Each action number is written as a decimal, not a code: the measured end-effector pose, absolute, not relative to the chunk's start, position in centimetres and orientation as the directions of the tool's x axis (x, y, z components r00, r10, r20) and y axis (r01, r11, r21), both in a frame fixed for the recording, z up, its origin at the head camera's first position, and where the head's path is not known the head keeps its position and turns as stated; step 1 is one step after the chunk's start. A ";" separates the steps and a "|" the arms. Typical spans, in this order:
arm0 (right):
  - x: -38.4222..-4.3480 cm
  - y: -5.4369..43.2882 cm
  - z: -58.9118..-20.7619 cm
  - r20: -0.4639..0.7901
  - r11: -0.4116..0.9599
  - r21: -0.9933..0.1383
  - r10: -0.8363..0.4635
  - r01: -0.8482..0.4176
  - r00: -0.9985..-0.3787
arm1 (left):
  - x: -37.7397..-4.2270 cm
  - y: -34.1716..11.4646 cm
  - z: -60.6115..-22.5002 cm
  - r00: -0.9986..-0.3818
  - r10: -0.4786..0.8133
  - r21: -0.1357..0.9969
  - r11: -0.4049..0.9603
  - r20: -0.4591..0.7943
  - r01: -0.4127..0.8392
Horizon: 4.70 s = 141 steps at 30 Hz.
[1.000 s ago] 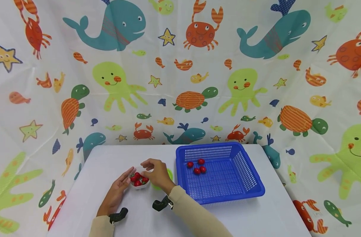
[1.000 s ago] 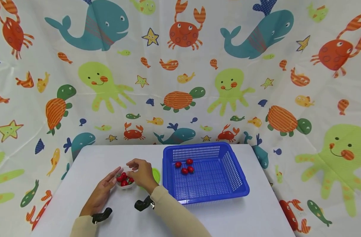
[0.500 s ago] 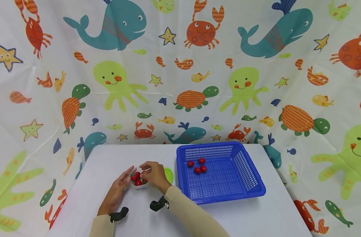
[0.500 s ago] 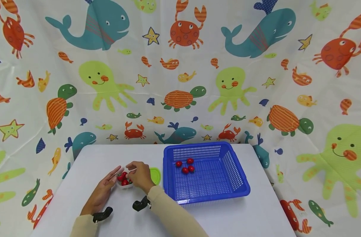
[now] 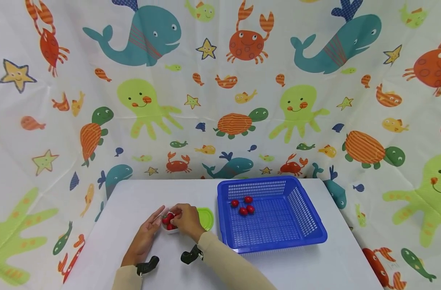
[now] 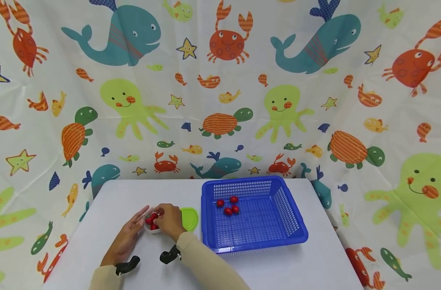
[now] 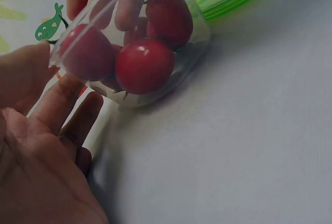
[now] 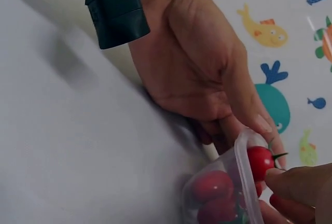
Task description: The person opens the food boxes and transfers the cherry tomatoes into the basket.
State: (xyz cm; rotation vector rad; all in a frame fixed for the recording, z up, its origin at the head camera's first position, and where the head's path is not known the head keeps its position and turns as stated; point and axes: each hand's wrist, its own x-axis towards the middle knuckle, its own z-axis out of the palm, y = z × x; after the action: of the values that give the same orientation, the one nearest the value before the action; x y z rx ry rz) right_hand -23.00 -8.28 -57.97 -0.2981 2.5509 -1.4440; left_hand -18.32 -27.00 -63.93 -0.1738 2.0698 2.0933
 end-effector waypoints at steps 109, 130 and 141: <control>-25.2 7.1 -50.3 0.137 0.378 -0.911 -0.102 -0.166 -0.985 | -18.6 -27.0 -63.9 -0.971 0.072 0.973 0.018 -0.229 -0.228; -26.4 13.7 -52.1 0.085 0.399 -0.915 0.052 -0.057 -0.995 | -18.7 -26.9 -63.8 -0.968 0.064 0.970 0.007 -0.243 -0.243; -26.8 15.6 -53.4 0.025 0.416 -0.909 0.105 0.020 -0.994 | -18.7 -26.9 -63.9 -0.968 0.069 0.970 0.006 -0.242 -0.242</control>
State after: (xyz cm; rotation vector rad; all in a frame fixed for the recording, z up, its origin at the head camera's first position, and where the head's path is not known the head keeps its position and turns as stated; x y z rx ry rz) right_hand -26.76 15.55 -53.44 0.1199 2.7079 -1.7375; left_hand -18.72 -26.91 -63.94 -0.1818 2.0580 2.0625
